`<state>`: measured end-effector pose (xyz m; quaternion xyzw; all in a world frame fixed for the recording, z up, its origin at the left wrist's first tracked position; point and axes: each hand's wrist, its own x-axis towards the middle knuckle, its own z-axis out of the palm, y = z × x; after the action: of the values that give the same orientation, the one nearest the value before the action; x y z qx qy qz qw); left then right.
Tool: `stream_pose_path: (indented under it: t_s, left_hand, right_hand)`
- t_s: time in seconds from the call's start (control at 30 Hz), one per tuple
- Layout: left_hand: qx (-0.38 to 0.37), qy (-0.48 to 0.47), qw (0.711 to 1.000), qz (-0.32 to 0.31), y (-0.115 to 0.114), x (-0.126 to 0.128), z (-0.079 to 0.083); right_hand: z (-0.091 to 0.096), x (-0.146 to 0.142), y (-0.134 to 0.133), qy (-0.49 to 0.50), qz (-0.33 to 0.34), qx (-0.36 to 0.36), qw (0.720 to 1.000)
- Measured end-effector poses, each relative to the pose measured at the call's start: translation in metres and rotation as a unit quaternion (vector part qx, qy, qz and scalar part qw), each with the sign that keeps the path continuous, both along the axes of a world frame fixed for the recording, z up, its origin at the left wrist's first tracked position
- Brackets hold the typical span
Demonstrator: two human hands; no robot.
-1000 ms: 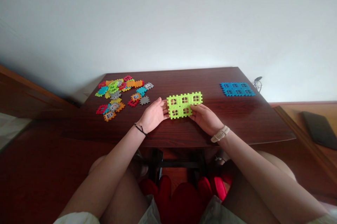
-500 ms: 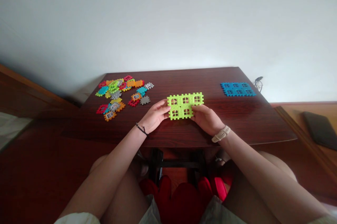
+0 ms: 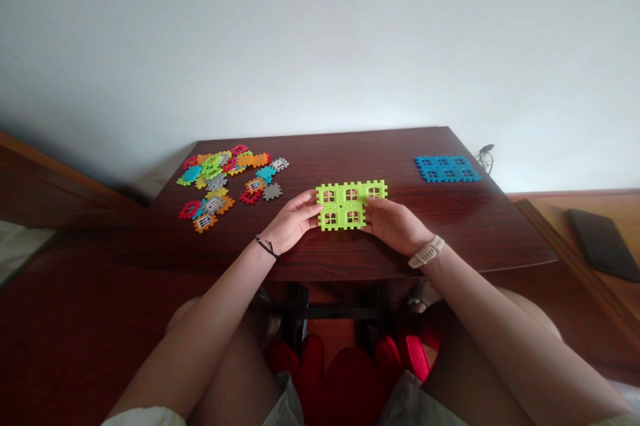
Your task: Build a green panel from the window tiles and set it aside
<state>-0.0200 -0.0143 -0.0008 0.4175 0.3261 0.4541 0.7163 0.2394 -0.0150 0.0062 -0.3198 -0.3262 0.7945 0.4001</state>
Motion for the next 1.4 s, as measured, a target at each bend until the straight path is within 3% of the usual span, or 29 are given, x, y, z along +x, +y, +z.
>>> stream_pose_path:
  t_s: [0.67,1.03,1.4]
  left_hand:
    - [-0.014,-0.022,0.999,-0.035,-0.002,0.003,0.0]
    - [-0.006,0.002,1.0,0.003,-0.003,0.002,-0.001]
    - [0.036,0.101,0.993,0.044,-0.003,0.012,-0.006]
  right_hand:
    - [0.0,0.001,0.001,0.016,0.011,0.016,1.0]
    - [-0.003,-0.003,0.002,-0.018,0.001,0.019,1.0]
    - [-0.008,-0.003,0.003,-0.032,0.007,0.034,0.999]
